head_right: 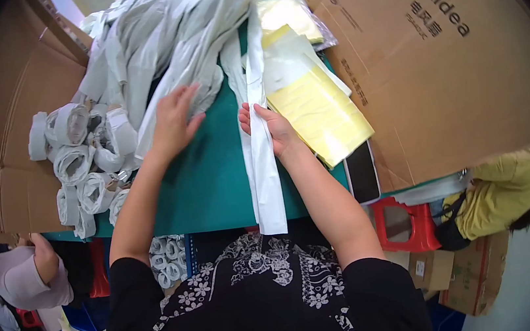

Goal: Rolling up fabric straps and placing them into a plastic crate.

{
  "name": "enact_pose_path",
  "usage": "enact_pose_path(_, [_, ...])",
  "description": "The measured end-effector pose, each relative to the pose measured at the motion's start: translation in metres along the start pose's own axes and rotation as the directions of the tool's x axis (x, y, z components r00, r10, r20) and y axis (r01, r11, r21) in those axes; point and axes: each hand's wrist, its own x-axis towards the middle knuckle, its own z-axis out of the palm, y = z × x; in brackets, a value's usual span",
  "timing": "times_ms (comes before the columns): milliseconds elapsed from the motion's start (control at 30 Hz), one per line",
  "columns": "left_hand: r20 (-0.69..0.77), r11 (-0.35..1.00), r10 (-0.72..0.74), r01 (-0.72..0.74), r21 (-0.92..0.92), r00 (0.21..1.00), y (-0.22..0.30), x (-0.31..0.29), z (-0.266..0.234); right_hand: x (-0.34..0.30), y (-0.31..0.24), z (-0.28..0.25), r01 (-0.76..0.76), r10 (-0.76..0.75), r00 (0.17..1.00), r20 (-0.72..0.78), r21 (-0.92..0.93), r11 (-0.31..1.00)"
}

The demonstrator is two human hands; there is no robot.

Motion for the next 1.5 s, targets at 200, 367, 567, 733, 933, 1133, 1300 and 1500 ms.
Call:
enact_pose_path(200, [0.054, 0.883, 0.342, -0.301, -0.36, 0.938, 0.11, -0.064, -0.004, -0.027, 0.011, 0.003, 0.052, -0.059, 0.997, -0.051, -0.123, 0.991])
enact_pose_path(367, [-0.106, 0.874, 0.455, -0.466, -0.14, 0.884, 0.134, -0.09, 0.01, -0.059, 0.019, 0.028, -0.081, -0.043, 0.976, -0.214, -0.54, 0.838])
enact_pose_path(567, [-0.082, 0.889, 0.445, -0.451, -0.083, 0.892, 0.143, -0.097, 0.013, -0.05, 0.026, -0.01, 0.032, -0.351, 0.883, -0.312, -0.706, 0.708])
enact_pose_path(733, [0.053, 0.864, 0.441, -0.408, -0.296, 0.896, 0.158, -0.094, 0.011, -0.045, 0.025, -0.011, -0.005, -0.408, 0.861, -0.304, -0.807, 0.591])
enact_pose_path(933, [-0.107, 0.712, -0.06, -0.033, -0.701, 0.992, 0.152, -0.113, 0.033, -0.048, 0.018, 0.016, -0.118, 0.107, 0.987, 0.121, 0.086, 0.989])
enact_pose_path(1133, [-0.358, 0.494, -0.256, -0.197, -0.847, 0.898, 0.172, -0.12, 0.015, -0.04, 0.023, 0.026, 0.073, -0.076, 0.997, -0.028, -0.105, 0.992])
enact_pose_path(1300, [-0.149, 0.878, 0.346, -0.375, -0.298, 0.926, 0.142, -0.112, -0.023, -0.04, 0.029, 0.024, -0.023, -0.089, 0.976, -0.199, -0.501, 0.865])
enact_pose_path(1500, [-0.136, 0.904, 0.388, -0.405, -0.137, 0.911, 0.136, -0.116, -0.032, -0.053, 0.031, 0.033, -0.118, 0.012, 0.987, -0.163, -0.659, 0.743])
